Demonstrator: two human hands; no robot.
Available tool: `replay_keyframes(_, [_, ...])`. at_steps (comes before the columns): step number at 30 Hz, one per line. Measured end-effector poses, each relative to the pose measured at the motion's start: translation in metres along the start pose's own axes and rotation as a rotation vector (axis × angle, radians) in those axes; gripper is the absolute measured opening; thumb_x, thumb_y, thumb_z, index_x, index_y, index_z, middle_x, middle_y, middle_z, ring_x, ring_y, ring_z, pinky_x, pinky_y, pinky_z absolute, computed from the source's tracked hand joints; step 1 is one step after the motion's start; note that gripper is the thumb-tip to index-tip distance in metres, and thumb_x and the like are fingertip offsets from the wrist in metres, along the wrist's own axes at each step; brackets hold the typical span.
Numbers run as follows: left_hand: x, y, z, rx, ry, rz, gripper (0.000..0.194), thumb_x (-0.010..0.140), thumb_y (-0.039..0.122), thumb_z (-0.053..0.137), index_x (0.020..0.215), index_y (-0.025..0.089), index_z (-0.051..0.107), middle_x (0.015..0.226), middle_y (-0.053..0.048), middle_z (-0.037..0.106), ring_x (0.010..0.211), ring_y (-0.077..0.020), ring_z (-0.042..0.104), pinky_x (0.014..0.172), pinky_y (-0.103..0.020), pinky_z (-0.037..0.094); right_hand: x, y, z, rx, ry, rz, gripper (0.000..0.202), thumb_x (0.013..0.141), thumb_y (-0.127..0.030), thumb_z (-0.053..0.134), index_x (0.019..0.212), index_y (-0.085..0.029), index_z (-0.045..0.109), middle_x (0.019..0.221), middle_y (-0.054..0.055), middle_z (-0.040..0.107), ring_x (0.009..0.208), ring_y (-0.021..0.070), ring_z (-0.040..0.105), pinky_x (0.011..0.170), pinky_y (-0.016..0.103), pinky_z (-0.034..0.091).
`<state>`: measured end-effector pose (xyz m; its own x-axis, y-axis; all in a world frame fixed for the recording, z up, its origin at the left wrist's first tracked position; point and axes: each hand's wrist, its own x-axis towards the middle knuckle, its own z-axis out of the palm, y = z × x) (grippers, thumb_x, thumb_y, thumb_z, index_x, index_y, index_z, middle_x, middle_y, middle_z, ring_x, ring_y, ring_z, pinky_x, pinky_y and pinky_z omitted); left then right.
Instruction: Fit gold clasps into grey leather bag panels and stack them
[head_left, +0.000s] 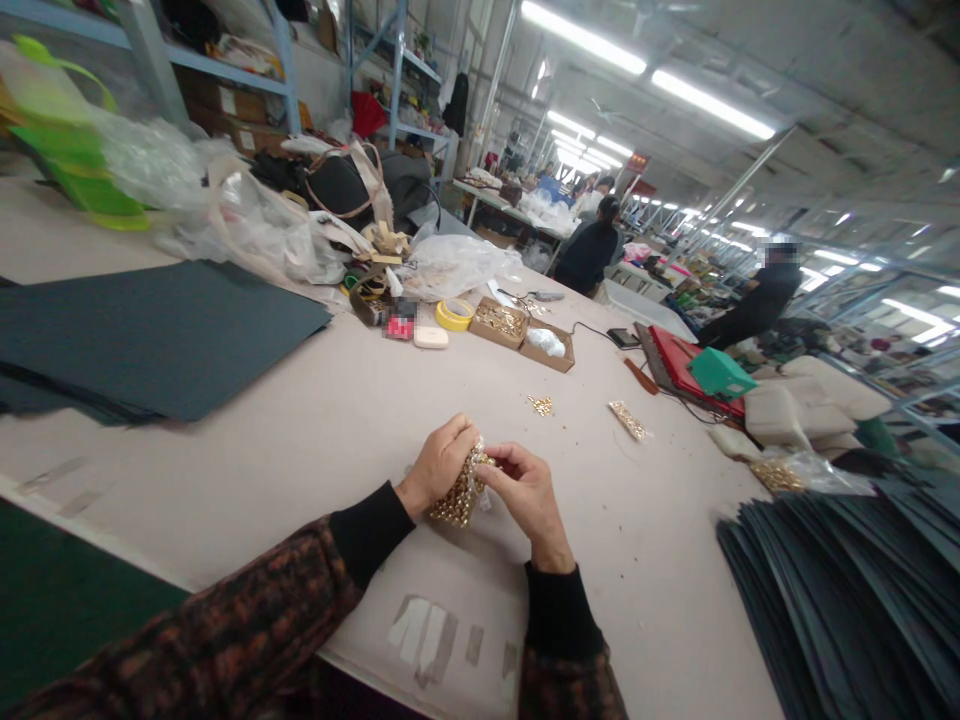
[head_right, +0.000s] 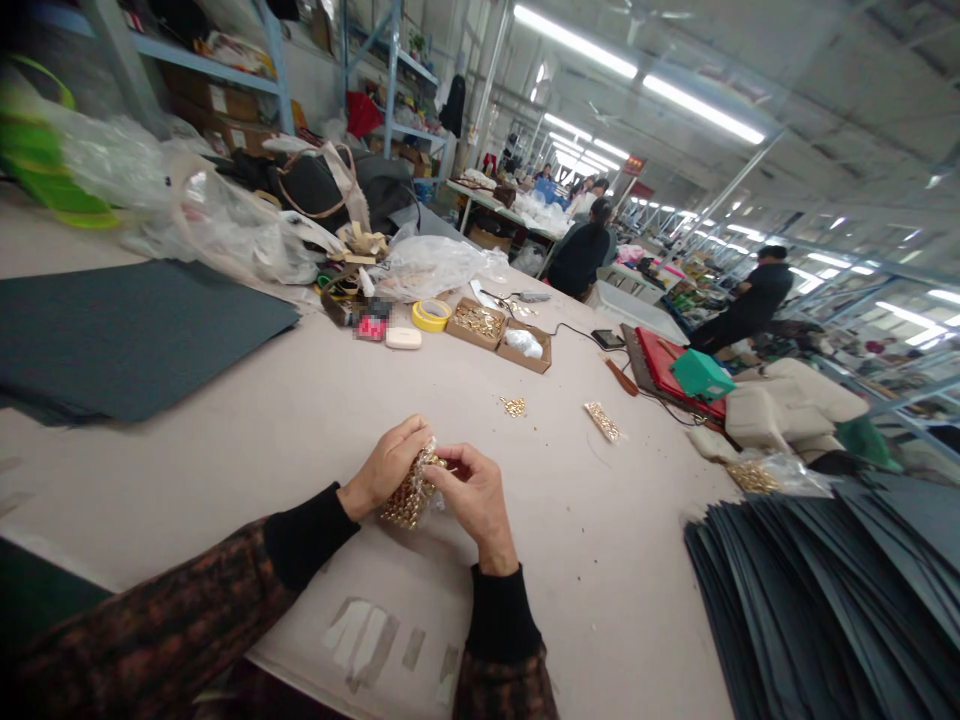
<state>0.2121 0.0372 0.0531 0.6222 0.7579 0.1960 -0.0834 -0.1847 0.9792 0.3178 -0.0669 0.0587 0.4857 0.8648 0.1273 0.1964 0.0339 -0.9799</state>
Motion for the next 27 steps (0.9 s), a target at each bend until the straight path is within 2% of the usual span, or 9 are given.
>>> replay_keyframes(6, [-0.001,0.001,0.001,0.002,-0.016,0.014,0.027,0.088,0.036,0.045,0.065,0.023,0.038,0.062,0.005,0.041,0.061,-0.0143,0.04,0.06,-0.028,0.035,0.001,0.003,-0.005,0.035,-0.03,0.04,0.021,0.071,-0.033,0.077,0.083,-0.017,0.073,0.075,0.003,0.073,0.066,0.0168,0.066,0.064,0.029,0.054])
replay_keyframes(13, [0.002,-0.005,0.001,0.024,0.035,0.006,0.026,0.088,0.035,0.045,0.065,0.023,0.038,0.062,0.006,0.041,0.061,-0.0144,0.041,0.06,-0.028,0.034,0.0,0.008,0.004,-0.057,0.084,-0.089,0.014,0.077,-0.03,0.072,0.083,-0.017,0.071,0.078,0.003,0.072,0.069,0.0156,0.065,0.066,0.028,0.053])
replay_keyframes(18, [0.002,-0.005,0.001,0.036,0.065,0.005,0.026,0.087,0.034,0.046,0.065,0.023,0.038,0.062,0.006,0.041,0.062,-0.0145,0.04,0.061,-0.028,0.034,0.0,0.01,0.007,-0.033,0.099,-0.146,0.02,0.077,-0.026,0.071,0.095,-0.018,0.069,0.086,0.003,0.071,0.077,0.016,0.065,0.07,0.028,0.054])
replay_keyframes(22, [0.001,-0.006,0.001,0.029,0.055,-0.002,0.026,0.088,0.035,0.046,0.066,0.023,0.039,0.062,0.006,0.041,0.062,-0.014,0.041,0.06,-0.028,0.035,0.002,0.013,0.008,0.042,0.097,-0.094,0.02,0.079,-0.028,0.068,0.096,-0.018,0.07,0.089,0.004,0.072,0.08,0.017,0.066,0.074,0.03,0.055])
replay_keyframes(27, [0.003,-0.008,0.0,0.048,0.074,-0.043,0.026,0.088,0.036,0.044,0.066,0.024,0.037,0.062,0.006,0.041,0.061,-0.014,0.041,0.059,-0.028,0.035,0.005,0.017,0.009,0.144,0.073,0.023,0.025,0.08,-0.032,0.066,0.097,-0.016,0.073,0.088,0.004,0.073,0.074,0.0164,0.065,0.07,0.031,0.056])
